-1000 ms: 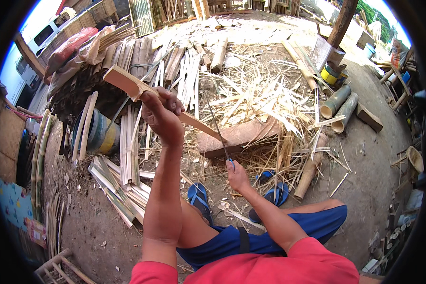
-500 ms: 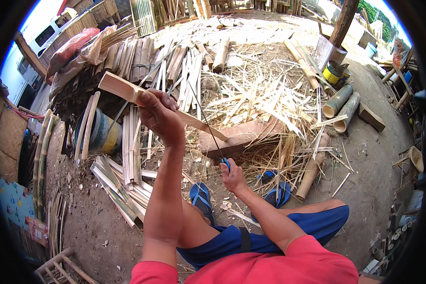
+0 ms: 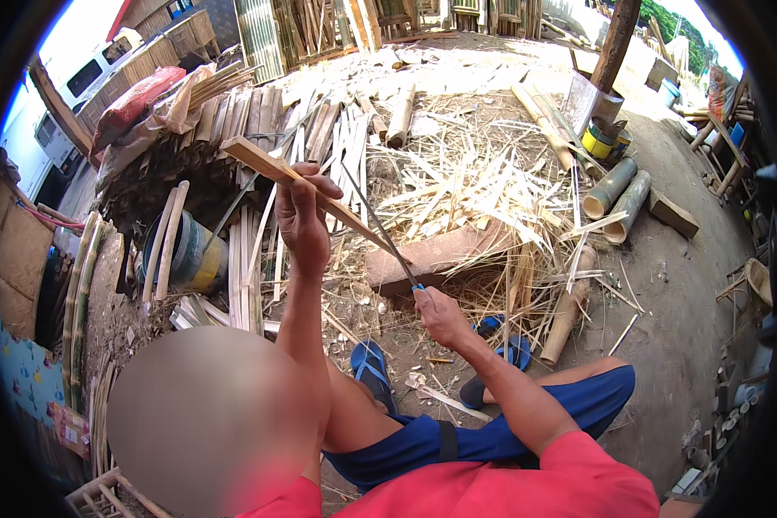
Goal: The person sits on the ground and uses a knife to split a thin bamboo strip into smaller pieces. They then pick up a larger bamboo pole and split it lengthwise into strips.
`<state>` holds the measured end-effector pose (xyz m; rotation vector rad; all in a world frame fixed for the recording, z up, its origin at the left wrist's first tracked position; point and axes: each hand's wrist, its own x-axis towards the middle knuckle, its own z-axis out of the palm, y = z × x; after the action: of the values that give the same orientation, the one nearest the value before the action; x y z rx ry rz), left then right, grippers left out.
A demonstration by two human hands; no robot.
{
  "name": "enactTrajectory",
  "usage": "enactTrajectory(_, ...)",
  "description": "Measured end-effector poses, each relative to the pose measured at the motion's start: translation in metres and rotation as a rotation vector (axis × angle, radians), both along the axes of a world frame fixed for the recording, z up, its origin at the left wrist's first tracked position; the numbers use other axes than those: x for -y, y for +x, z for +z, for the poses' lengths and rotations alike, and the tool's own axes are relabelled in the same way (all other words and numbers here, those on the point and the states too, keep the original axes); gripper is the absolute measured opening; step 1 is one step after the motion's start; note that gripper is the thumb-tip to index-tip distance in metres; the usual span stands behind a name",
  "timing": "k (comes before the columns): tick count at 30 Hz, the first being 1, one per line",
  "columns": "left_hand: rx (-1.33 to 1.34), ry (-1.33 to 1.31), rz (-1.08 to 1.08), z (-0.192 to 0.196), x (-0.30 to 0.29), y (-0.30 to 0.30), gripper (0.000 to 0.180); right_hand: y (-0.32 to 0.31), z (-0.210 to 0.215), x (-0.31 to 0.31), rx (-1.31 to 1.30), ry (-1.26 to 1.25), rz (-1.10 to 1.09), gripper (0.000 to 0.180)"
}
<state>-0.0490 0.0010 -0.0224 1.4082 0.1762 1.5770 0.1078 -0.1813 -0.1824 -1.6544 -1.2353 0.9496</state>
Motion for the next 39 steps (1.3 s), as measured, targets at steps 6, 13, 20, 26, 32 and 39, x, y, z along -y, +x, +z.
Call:
enactTrajectory(6, 0.059, -0.008, 0.011, -0.011, -0.005, 0.014, 0.039, -0.029, 0.005, -0.012, 0.099, 0.146, -0.075, 0.039)
enactTrajectory(13, 0.079, -0.087, 0.032, -0.009, -0.007, -0.003, 0.034, 0.021, -0.146, 0.004, 0.31, -0.235, -0.227, 0.052)
enactTrajectory(20, -0.014, -0.053, 0.436, -0.018, 0.001, 0.022, 0.028, 0.005, -0.047, -0.013, 0.017, -0.035, -0.043, 0.055)
enactTrajectory(26, 0.132, -0.141, 0.423, -0.024, -0.012, 0.025, 0.029, -0.035, 0.037, -0.029, 0.022, 0.074, -0.006, 0.047)
enactTrajectory(32, 0.089, -0.134, 0.375, -0.027, -0.023, 0.017, 0.031, -0.017, -0.074, -0.028, 0.157, -0.076, -0.129, 0.051)
enactTrajectory(39, -0.181, -0.299, 0.28, -0.09, -0.05, 0.006, 0.027, 0.031, -0.171, -0.009, -0.094, -0.486, -0.216, 0.068)
